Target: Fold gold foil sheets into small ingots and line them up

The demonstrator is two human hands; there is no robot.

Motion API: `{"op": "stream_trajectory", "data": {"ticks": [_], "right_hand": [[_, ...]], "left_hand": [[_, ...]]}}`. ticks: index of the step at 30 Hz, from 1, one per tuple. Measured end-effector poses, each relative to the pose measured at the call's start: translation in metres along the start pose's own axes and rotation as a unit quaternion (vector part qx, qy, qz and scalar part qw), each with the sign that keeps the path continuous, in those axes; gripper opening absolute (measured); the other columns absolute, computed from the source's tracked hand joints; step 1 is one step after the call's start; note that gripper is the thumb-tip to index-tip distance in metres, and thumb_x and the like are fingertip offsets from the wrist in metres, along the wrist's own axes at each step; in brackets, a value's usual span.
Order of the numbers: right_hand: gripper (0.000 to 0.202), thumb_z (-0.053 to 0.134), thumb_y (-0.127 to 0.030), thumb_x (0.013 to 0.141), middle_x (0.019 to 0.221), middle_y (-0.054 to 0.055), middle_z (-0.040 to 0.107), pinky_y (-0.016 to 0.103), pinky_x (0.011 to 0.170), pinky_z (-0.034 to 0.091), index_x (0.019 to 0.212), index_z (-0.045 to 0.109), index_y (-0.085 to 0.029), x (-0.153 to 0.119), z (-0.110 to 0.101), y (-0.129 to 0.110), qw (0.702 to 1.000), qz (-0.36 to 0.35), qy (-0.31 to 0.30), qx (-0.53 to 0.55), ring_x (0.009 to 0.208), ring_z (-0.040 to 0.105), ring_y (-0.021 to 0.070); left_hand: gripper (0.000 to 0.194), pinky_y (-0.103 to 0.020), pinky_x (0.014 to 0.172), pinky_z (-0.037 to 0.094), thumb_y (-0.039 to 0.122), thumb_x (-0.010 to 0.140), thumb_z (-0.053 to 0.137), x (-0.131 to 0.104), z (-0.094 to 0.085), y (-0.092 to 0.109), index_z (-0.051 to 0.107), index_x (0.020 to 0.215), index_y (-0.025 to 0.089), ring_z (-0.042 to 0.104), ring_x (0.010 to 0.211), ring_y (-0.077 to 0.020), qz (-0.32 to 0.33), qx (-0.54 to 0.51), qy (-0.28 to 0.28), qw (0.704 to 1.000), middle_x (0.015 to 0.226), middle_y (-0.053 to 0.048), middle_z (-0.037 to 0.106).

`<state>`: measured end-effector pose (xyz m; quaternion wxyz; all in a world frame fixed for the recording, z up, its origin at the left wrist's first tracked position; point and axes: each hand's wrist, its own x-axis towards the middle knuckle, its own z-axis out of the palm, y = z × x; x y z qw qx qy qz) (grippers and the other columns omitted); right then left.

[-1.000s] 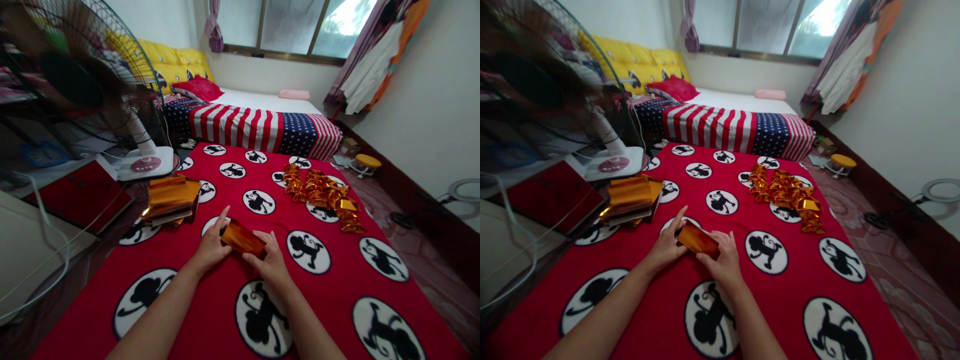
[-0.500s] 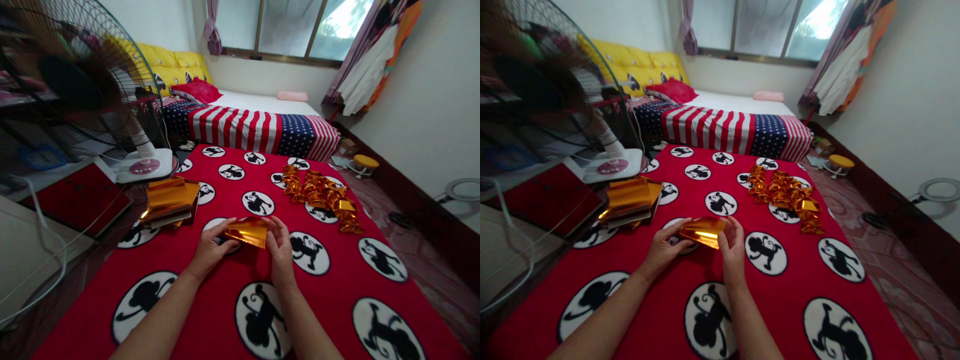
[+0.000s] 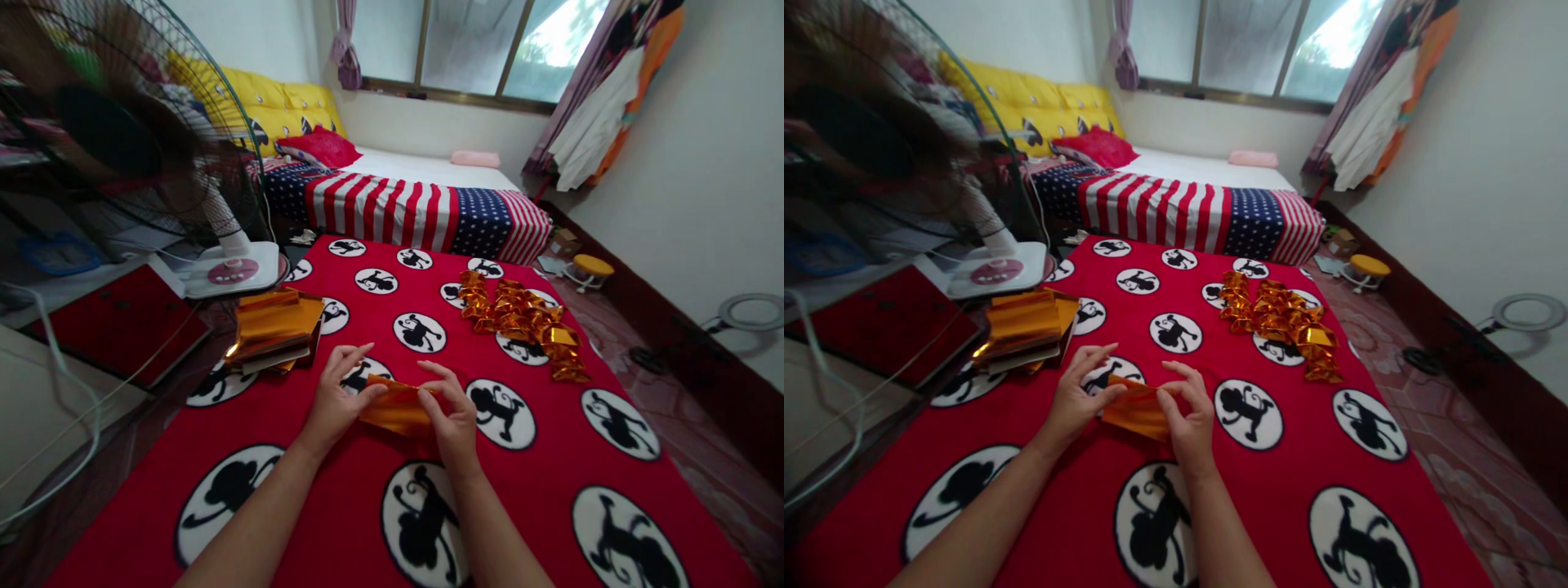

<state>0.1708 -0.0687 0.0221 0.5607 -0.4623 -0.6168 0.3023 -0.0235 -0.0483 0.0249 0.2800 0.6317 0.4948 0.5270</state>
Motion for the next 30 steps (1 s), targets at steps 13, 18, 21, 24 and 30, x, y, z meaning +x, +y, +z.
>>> {"op": "stream_trajectory", "data": {"ticks": [13,18,21,24,30], "right_hand": [[0.005,0.062,-0.023,0.082,0.088,0.004,0.069,0.034,0.082,0.047,0.082,0.068,-0.022,0.036,-0.012,-0.015,0.994,0.004,-0.071,-0.088,0.086,0.062,0.0209],[0.007,0.063,-0.018,0.079,0.077,0.002,0.068,0.032,0.077,0.045,0.073,0.065,-0.022,0.044,-0.003,-0.018,0.983,-0.037,-0.069,-0.168,0.078,0.06,0.0195],[0.009,0.062,-0.018,0.079,0.077,0.001,0.068,0.033,0.079,0.044,0.072,0.064,-0.022,0.042,0.001,-0.016,0.981,-0.044,-0.079,-0.171,0.079,0.06,0.0197],[0.011,0.061,-0.018,0.079,0.073,0.001,0.068,0.031,0.076,0.045,0.069,0.064,-0.022,0.04,-0.001,-0.011,0.985,-0.019,-0.094,-0.146,0.077,0.061,0.0191],[0.012,0.06,-0.018,0.076,0.07,0.002,0.068,0.028,0.069,0.046,0.066,0.067,-0.019,0.041,-0.015,-0.001,0.989,0.043,-0.104,-0.1,0.071,0.062,0.0181]], "left_hand": [[0.009,-0.025,0.071,0.047,0.024,0.076,0.068,0.041,0.011,0.031,0.071,0.073,0.016,0.064,0.072,-0.0153,-0.031,0.006,-0.164,0.986,0.074,-0.003,0.071],[0.012,-0.026,0.071,0.048,0.025,0.077,0.064,0.038,0.018,0.032,0.071,0.074,0.016,0.064,0.072,-0.0161,-0.04,0.009,-0.146,0.988,0.075,-0.003,0.072],[0.012,-0.025,0.072,0.048,0.024,0.078,0.064,0.033,0.019,0.03,0.071,0.075,0.016,0.065,0.073,-0.0159,-0.036,0.02,-0.152,0.988,0.077,-0.004,0.073],[0.012,-0.024,0.071,0.048,0.023,0.078,0.064,0.031,0.017,0.025,0.071,0.073,0.016,0.065,0.073,-0.0156,-0.029,0.031,-0.148,0.988,0.076,-0.004,0.072],[0.015,-0.024,0.066,0.046,0.028,0.077,0.066,0.033,0.013,0.012,0.072,0.072,0.015,0.065,0.07,-0.0159,-0.062,0.038,-0.131,0.989,0.074,-0.004,0.073]]}}
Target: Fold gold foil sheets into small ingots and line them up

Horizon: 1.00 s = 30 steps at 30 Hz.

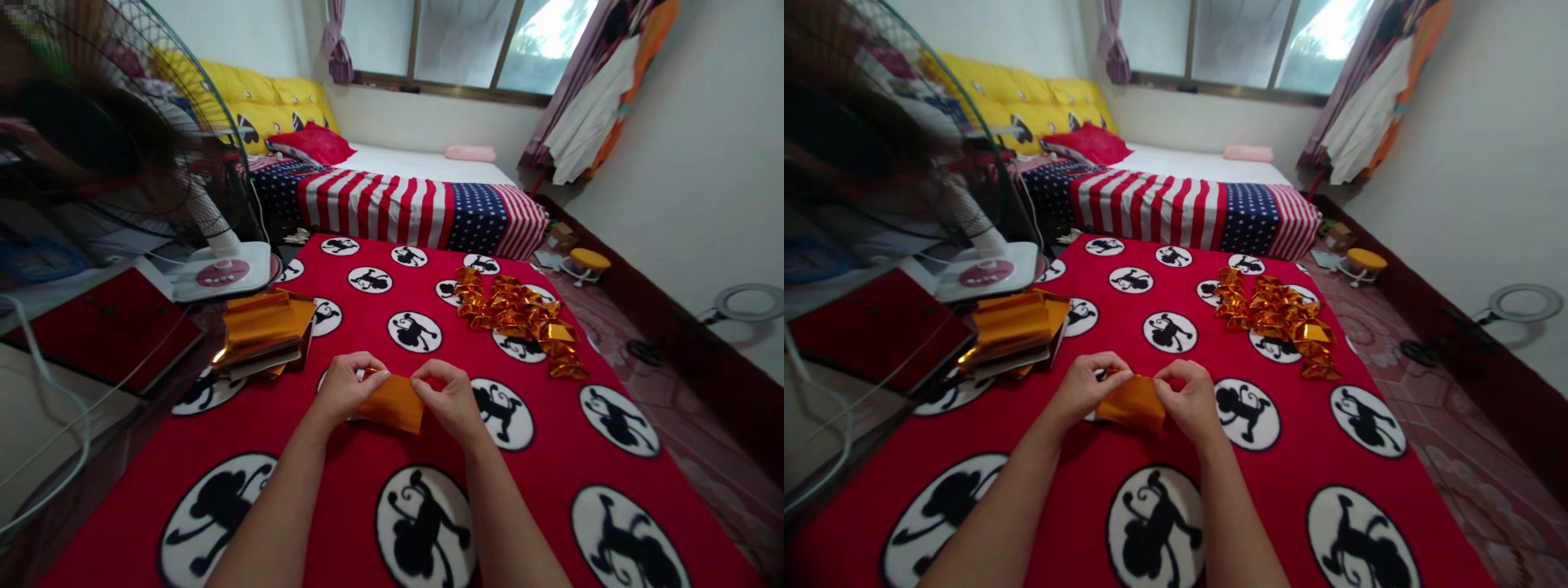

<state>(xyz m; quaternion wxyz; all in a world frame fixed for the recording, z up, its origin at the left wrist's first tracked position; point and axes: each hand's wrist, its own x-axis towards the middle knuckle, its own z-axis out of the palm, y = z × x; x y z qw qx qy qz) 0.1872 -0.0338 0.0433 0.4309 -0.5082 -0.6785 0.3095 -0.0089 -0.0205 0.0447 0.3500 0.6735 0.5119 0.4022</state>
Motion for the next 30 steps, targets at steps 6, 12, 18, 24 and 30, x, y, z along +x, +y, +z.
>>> {"op": "stream_trajectory", "data": {"ticks": [6,12,18,24,30], "right_hand": [[0.013,0.061,-0.021,0.077,0.067,0.001,0.067,0.027,0.065,0.046,0.067,0.068,-0.018,-0.002,-0.008,0.003,0.999,0.031,0.008,0.032,0.067,0.061,0.0173],[0.014,0.063,-0.022,0.082,0.072,0.002,0.068,0.028,0.07,0.047,0.071,0.07,-0.019,0.001,-0.01,0.006,0.999,-0.007,0.039,0.011,0.071,0.062,0.017],[0.009,0.065,-0.021,0.086,0.086,0.004,0.068,0.031,0.076,0.051,0.086,0.074,-0.021,-0.001,-0.008,0.008,0.971,-0.105,0.212,0.026,0.082,0.064,0.0172],[0.014,0.065,-0.017,0.086,0.104,0.006,0.07,0.037,0.092,0.052,0.093,0.075,-0.024,-0.007,0.009,0.007,0.962,-0.129,0.232,0.067,0.099,0.065,0.0195],[0.013,0.066,-0.017,0.086,0.106,0.006,0.069,0.038,0.094,0.052,0.093,0.074,-0.025,-0.012,0.013,0.011,0.977,-0.126,0.152,0.084,0.102,0.065,0.0206]], "left_hand": [[0.022,-0.023,0.056,0.045,0.035,0.068,0.073,0.001,0.002,-0.01,0.073,0.067,0.013,0.061,0.058,-0.0148,-0.065,-0.071,0.03,0.995,0.065,-0.005,0.071],[0.021,-0.024,0.063,0.049,0.034,0.076,0.068,0.003,0.001,-0.018,0.075,0.071,0.015,0.065,0.067,-0.0166,-0.034,-0.115,0.034,0.992,0.069,-0.005,0.071],[0.027,-0.027,0.079,0.051,0.04,0.082,0.066,0.002,-0.006,-0.017,0.077,0.084,0.015,0.066,0.086,-0.0187,0.017,-0.152,0.096,0.984,0.088,-0.008,0.073],[0.068,-0.031,0.075,0.057,0.06,0.081,0.061,0.001,0.002,-0.026,0.057,0.131,0.015,0.068,0.087,-0.0199,-0.103,-0.311,0.073,0.942,0.115,-0.014,0.068],[0.08,-0.028,0.077,0.056,0.044,0.068,0.079,0.004,0.017,-0.026,0.05,0.137,0.015,0.069,0.091,-0.0197,-0.128,-0.378,0.078,0.913,0.11,-0.01,0.07]]}}
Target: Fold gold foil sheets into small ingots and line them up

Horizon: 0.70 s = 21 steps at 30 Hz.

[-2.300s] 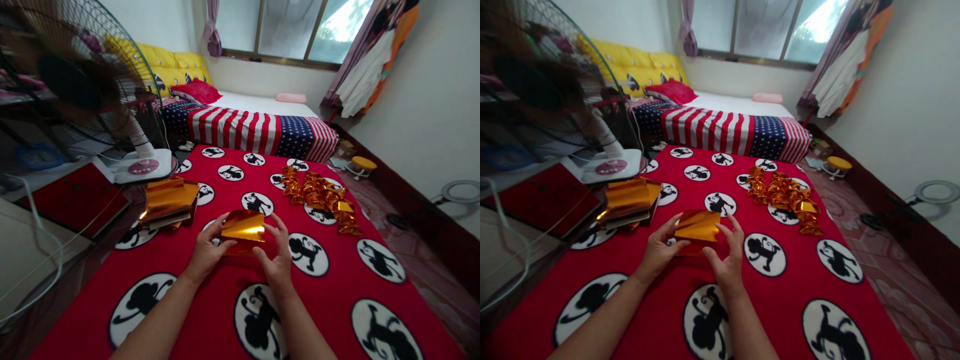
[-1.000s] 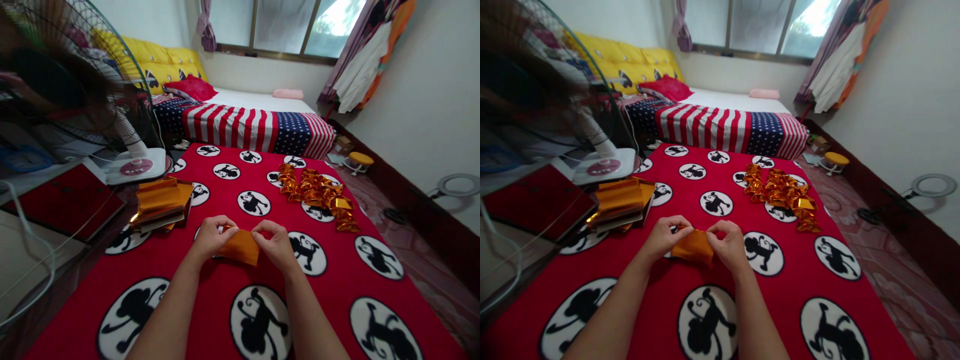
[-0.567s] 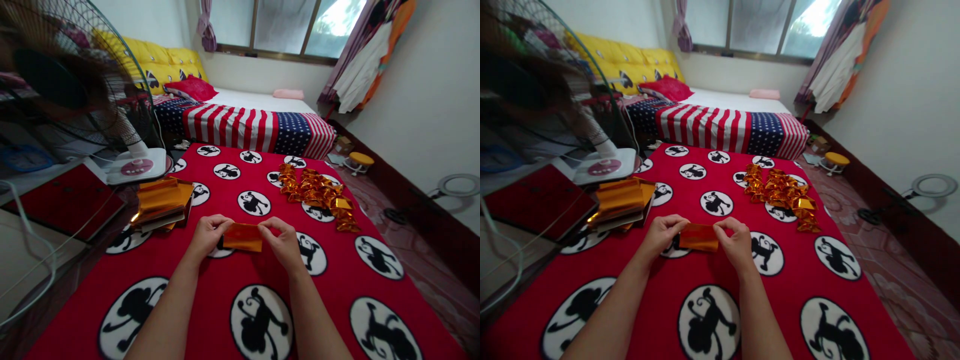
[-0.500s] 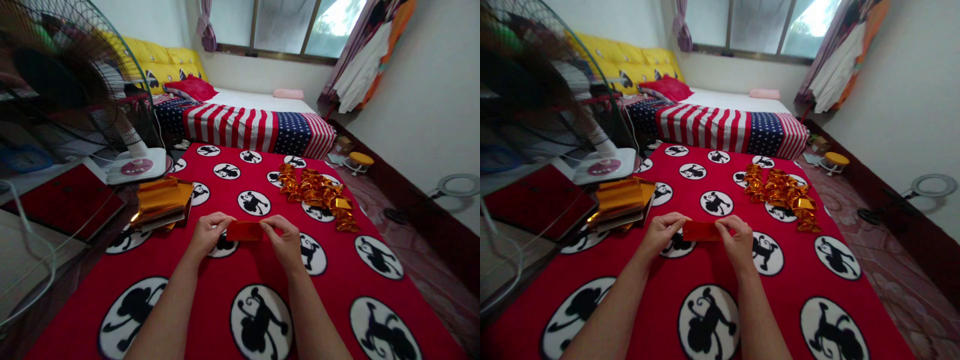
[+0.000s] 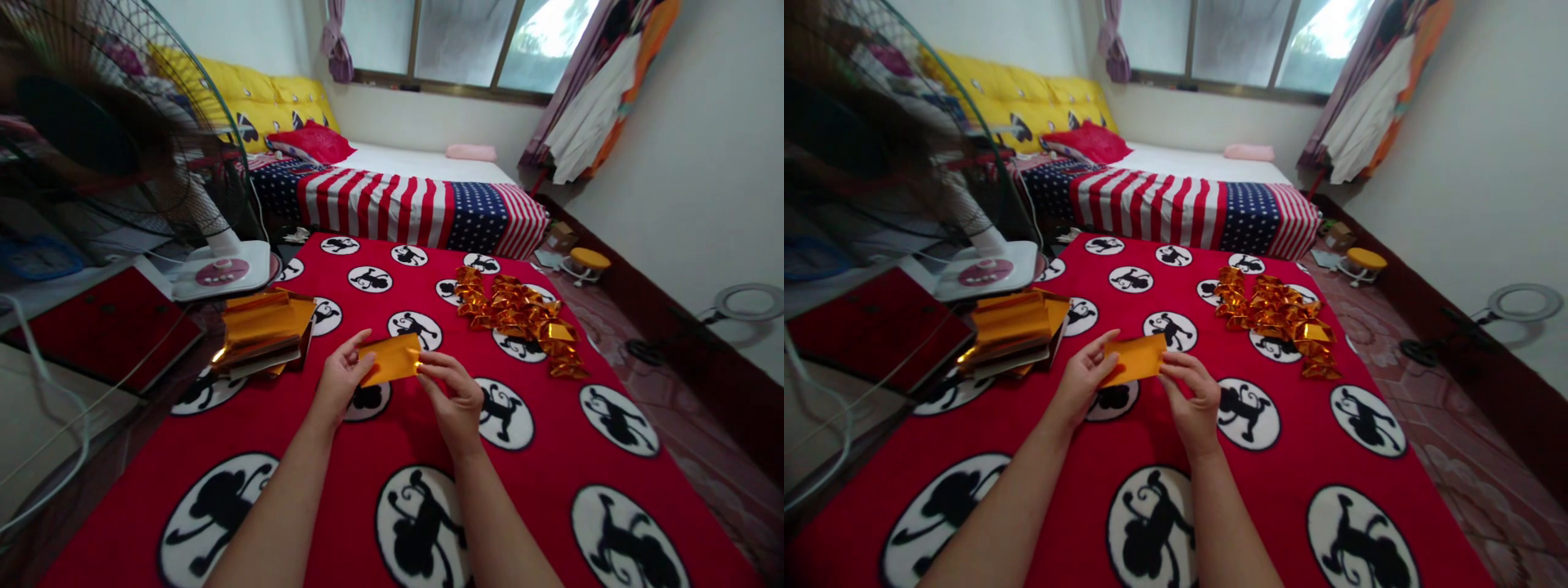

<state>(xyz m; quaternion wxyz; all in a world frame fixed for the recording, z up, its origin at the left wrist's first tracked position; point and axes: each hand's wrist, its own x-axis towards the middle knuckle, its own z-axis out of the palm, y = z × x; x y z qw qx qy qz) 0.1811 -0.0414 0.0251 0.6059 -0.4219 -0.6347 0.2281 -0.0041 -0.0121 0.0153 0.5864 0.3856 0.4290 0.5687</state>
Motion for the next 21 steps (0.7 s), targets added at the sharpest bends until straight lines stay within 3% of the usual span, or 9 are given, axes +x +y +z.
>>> {"op": "stream_trajectory", "data": {"ticks": [6,10,12,17,21], "right_hand": [[0.037,0.067,-0.023,0.085,0.133,0.009,0.052,0.039,0.095,0.053,0.121,0.061,-0.027,0.0001,-0.0008,0.0022,0.993,0.082,-0.009,0.087,0.106,0.063,0.0203],[0.038,0.07,-0.023,0.082,0.137,0.007,0.048,0.04,0.1,0.05,0.119,0.062,-0.029,0.0006,-0.0002,0.0034,0.992,0.103,-0.028,0.068,0.116,0.058,0.0222],[0.039,0.07,-0.022,0.081,0.136,0.007,0.049,0.041,0.101,0.049,0.119,0.062,-0.029,0.0001,0.0,0.0051,0.992,0.109,-0.038,0.059,0.122,0.054,0.0235],[0.042,0.069,-0.021,0.081,0.123,0.006,0.059,0.042,0.102,0.046,0.122,0.06,-0.029,-0.0003,0.0,0.0101,0.992,0.11,-0.035,0.056,0.117,0.056,0.0223],[0.035,0.067,-0.016,0.082,0.114,0.005,0.059,0.04,0.1,0.046,0.114,0.067,-0.029,0.0015,-0.0025,0.0084,0.998,0.046,-0.035,-0.005,0.111,0.057,0.0212]], "left_hand": [[0.056,-0.032,0.079,0.056,0.041,0.062,0.082,-0.002,-0.0011,0.0054,0.071,0.109,0.012,0.07,0.089,-0.023,0.028,0.05,0.031,0.998,0.101,-0.012,0.074],[0.046,-0.034,0.084,0.054,0.044,0.066,0.079,-0.0035,-0.0028,0.0082,0.075,0.099,0.013,0.069,0.094,-0.0252,0.057,0.112,0.005,0.992,0.1,-0.011,0.075],[0.044,-0.032,0.084,0.053,0.05,0.074,0.072,-0.0044,-0.0042,0.0086,0.076,0.099,0.014,0.069,0.095,-0.0245,0.074,0.136,-0.014,0.988,0.1,-0.011,0.075],[0.062,-0.031,0.078,0.052,0.06,0.092,0.039,-0.0058,-0.0086,0.0084,0.076,0.102,0.011,0.069,0.09,-0.0234,0.067,0.116,-0.043,0.99,0.1,-0.014,0.075],[0.045,-0.029,0.079,0.052,0.05,0.089,0.054,-0.005,-0.0083,0.0094,0.076,0.1,0.013,0.068,0.093,-0.0232,0.088,0.17,-0.028,0.981,0.099,-0.012,0.075]]}}
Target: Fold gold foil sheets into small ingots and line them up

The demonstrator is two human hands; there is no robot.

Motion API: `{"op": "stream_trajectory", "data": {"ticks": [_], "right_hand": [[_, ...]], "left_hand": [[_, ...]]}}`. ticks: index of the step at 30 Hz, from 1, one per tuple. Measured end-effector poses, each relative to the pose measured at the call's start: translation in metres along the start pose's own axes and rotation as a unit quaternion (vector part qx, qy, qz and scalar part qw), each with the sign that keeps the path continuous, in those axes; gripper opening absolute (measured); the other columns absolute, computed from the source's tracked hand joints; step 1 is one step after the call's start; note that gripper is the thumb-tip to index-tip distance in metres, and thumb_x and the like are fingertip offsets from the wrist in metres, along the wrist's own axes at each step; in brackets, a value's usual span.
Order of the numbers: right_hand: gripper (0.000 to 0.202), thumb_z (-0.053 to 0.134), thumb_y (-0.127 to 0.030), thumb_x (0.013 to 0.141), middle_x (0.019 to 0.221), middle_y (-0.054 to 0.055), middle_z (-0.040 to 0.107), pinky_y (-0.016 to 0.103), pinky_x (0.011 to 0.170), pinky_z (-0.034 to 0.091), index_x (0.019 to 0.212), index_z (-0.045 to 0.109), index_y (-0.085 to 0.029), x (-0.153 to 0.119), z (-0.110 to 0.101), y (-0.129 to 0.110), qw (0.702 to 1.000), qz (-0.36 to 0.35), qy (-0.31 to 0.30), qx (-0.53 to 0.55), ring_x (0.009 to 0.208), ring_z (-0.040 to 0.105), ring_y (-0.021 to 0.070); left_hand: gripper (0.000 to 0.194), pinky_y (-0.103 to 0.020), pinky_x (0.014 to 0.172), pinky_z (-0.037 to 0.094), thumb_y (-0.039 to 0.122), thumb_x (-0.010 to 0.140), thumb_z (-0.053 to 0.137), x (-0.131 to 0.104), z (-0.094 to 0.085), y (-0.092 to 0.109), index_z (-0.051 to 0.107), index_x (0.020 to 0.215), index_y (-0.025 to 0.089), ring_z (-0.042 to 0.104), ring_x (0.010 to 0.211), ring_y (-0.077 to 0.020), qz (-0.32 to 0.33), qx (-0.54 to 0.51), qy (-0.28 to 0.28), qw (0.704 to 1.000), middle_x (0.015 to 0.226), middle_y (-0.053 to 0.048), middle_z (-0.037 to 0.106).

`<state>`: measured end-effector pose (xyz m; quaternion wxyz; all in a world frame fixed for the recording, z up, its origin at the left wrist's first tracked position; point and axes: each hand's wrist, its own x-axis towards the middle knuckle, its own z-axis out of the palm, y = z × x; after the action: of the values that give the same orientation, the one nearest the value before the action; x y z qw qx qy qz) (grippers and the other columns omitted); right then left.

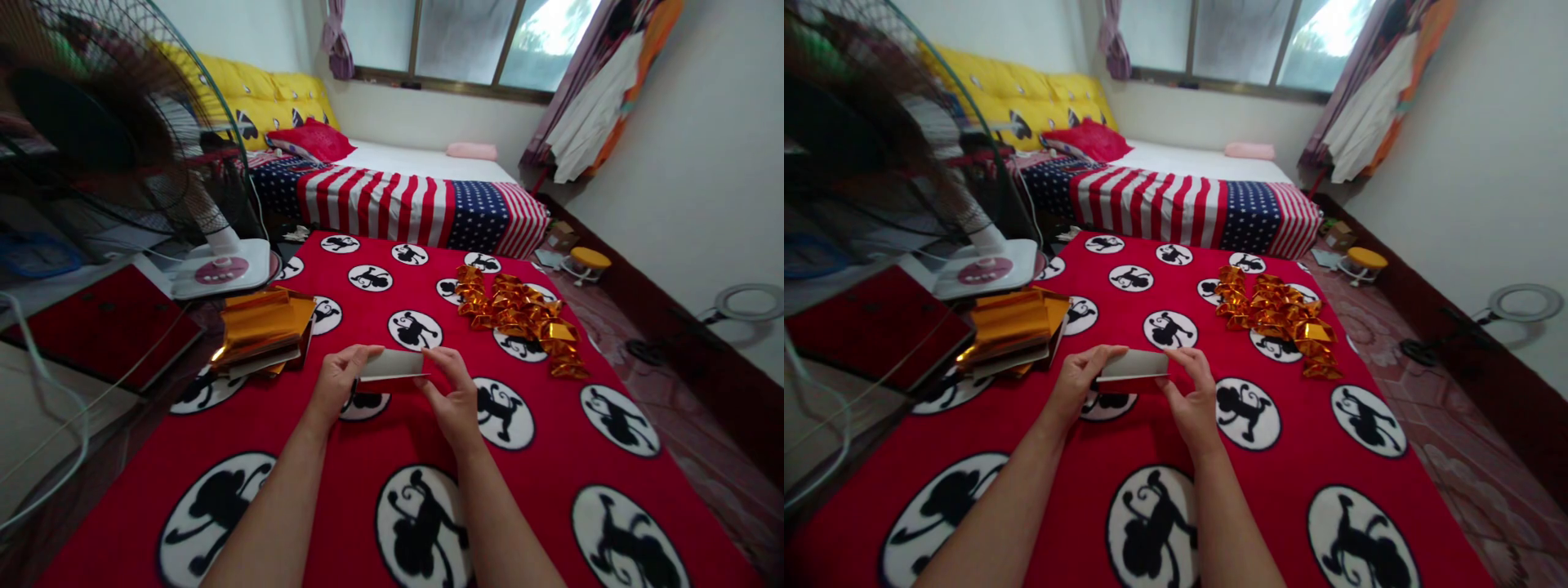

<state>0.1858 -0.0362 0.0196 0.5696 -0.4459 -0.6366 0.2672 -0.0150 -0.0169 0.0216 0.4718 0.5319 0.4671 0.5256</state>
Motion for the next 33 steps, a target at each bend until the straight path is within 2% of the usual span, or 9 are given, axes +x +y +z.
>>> {"op": "stream_trajectory", "data": {"ticks": [4,9,14,16,18,20,22,28,33], "right_hand": [[0.023,0.067,-0.01,0.079,0.122,0.006,0.054,0.04,0.1,0.045,0.091,0.074,-0.028,-0.001,-0.004,-0.001,0.998,-0.046,-0.01,-0.038,0.119,0.052,0.0229],[0.021,0.066,-0.008,0.078,0.115,0.005,0.064,0.041,0.096,0.047,0.086,0.073,-0.026,0.0,-0.01,-0.001,0.992,-0.077,-0.087,-0.043,0.111,0.056,0.022],[0.021,0.066,-0.003,0.075,0.099,0.003,0.073,0.039,0.093,0.049,0.079,0.069,-0.024,0.001,-0.013,-0.002,0.98,-0.041,-0.193,-0.03,0.103,0.06,0.0208],[0.023,0.064,-0.002,0.073,0.1,0.004,0.073,0.037,0.09,0.05,0.078,0.069,-0.023,0.0,-0.014,-0.002,0.976,-0.016,-0.214,-0.029,0.101,0.061,0.0204],[0.024,0.063,0.0,0.071,0.101,0.004,0.072,0.034,0.086,0.051,0.078,0.069,-0.023,-0.001,-0.015,-0.002,0.973,0.002,-0.23,-0.036,0.098,0.062,0.0197],[0.026,0.062,0.001,0.07,0.1,0.003,0.072,0.032,0.082,0.051,0.078,0.069,-0.022,-0.002,-0.017,-0.003,0.969,0.01,-0.243,-0.046,0.095,0.063,0.019],[0.026,0.062,0.001,0.07,0.098,0.003,0.072,0.031,0.08,0.051,0.078,0.069,-0.022,-0.002,-0.018,-0.004,0.966,0.006,-0.252,-0.056,0.092,0.063,0.0185],[0.039,0.058,0.005,0.069,0.115,0.002,0.069,0.036,0.091,0.048,0.089,0.073,-0.026,0.0,-0.019,-0.005,0.962,-0.02,-0.265,-0.06,0.108,0.06,0.0192],[0.046,0.052,0.007,0.068,0.105,0.002,0.072,0.035,0.092,0.049,0.092,0.073,-0.025,-0.001,-0.016,0.001,0.966,0.008,-0.253,-0.056,0.102,0.063,0.0184]], "left_hand": [[0.034,-0.029,0.084,0.053,0.035,0.081,0.067,0.004,0.0,-0.003,0.073,0.108,0.016,0.065,0.104,-0.0235,0.045,0.06,0.006,0.997,0.113,-0.011,0.071],[0.049,-0.035,0.095,0.051,0.019,0.079,0.063,0.012,-0.003,-0.018,0.061,0.128,0.018,0.057,0.119,-0.0244,0.083,0.164,0.015,0.983,0.129,-0.011,0.061],[0.065,-0.045,0.106,0.043,0.006,0.071,0.063,0.013,-0.001,-0.024,0.056,0.134,0.022,0.05,0.124,-0.0273,0.14,0.335,0.011,0.932,0.143,-0.012,0.045],[0.059,-0.048,0.108,0.04,0.007,0.072,0.065,0.011,0.0,-0.019,0.06,0.128,0.024,0.046,0.125,-0.0288,0.174,0.384,0.032,0.906,0.144,-0.011,0.042],[0.042,-0.048,0.104,0.042,0.01,0.073,0.067,0.01,-0.001,-0.011,0.069,0.113,0.024,0.047,0.121,-0.0294,0.196,0.423,0.032,0.884,0.133,-0.01,0.051],[0.022,-0.044,0.095,0.047,0.015,0.077,0.066,0.008,-0.003,-0.004,0.074,0.096,0.023,0.054,0.107,-0.0262,0.195,0.436,-0.026,0.878,0.111,-0.008,0.062],[0.014,-0.038,0.088,0.05,0.02,0.082,0.064,0.004,-0.005,0.0,0.075,0.089,0.021,0.059,0.094,-0.0221,0.177,0.416,-0.104,0.886,0.097,-0.007,0.066],[0.026,-0.037,0.098,0.048,0.023,0.089,0.053,0.002,0.003,-0.006,0.074,0.106,0.019,0.06,0.112,-0.0221,0.161,0.327,-0.181,0.914,0.122,-0.011,0.065],[0.047,-0.038,0.104,0.046,-0.001,0.078,0.043,0.017,0.013,-0.009,0.071,0.111,0.017,0.059,0.119,-0.021,0.165,0.287,-0.219,0.918,0.127,-0.011,0.064]]}}
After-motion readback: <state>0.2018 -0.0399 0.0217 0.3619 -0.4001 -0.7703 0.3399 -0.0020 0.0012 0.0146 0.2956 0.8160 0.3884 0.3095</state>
